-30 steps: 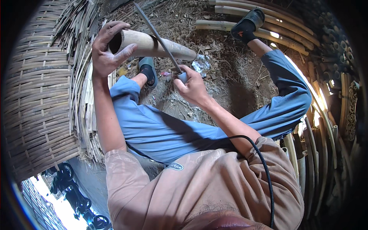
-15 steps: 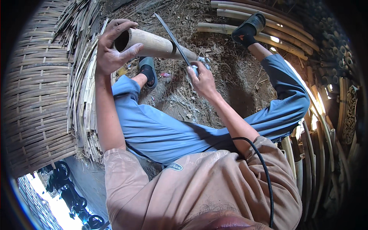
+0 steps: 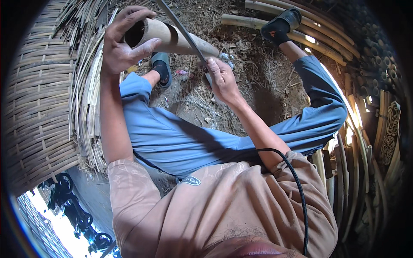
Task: The person uses a hand saw/machete to cut and shave sections of bamboo poles.
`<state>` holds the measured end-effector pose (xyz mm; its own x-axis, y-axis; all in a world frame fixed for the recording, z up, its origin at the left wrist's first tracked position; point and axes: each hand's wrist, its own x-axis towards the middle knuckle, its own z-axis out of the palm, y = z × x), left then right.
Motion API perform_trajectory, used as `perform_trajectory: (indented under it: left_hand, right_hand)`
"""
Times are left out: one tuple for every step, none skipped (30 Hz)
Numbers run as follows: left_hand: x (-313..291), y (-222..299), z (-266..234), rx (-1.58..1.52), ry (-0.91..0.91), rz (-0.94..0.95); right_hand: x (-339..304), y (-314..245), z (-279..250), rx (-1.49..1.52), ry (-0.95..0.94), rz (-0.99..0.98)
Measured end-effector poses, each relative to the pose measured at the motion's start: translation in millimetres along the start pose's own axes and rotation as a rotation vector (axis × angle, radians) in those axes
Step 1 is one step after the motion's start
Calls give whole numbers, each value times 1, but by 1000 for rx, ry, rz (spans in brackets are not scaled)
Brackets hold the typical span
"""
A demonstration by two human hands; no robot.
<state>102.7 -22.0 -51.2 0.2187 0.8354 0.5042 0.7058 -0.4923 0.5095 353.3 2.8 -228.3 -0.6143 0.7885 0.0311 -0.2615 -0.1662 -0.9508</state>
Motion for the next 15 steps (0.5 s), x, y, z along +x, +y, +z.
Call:
perform_trajectory:
  left_hand:
    - [1,3,0,46,-6,35]
    - [4,3,1,86,-11,80]
    - [6,3,1,90,-5,85]
    - [5,2,2,97,1,85]
    - [5,1,5,96,9,86]
    - [7,-1,9,90,13,94]
    - [7,-3,10,91,1,88]
    - [6,-4,9,94,-11,78]
    - [8,-6,11,83,-11,85]
    - [5,-5,13,71,-11,68]
    - [3,-1,13,67,-32,77]
    - [2,9,1,104,-52,79]
    - [7,12,6,51,-61,102]
    - [9,13,6,45,-58,91]
    - [12,12,5,83,-51,111]
  right_hand:
    - [1,-1,5,-45,9,-53]
    - [2,8,1,-49,7,-59]
    - [0,28,-6,-49,50,25]
    - [-2,50,-14,-46,89,111]
    - [-5,69,-32,-159,113,278]
    - [-5,90,-50,-179,171,370]
    - [-8,105,-65,-245,170,420]
    - [-7,107,-70,-310,165,472]
    - [1,111,-73,-315,165,468]
    - [0,106,-68,-286,165,410]
    - [-6,96,-59,-256,164,358]
    - [-4,69,-34,-242,100,293]
    - [-1,44,-24,-156,64,269]
    - [0,25,-16,-65,30,244]
    - [2,17,-12,-66,29,255]
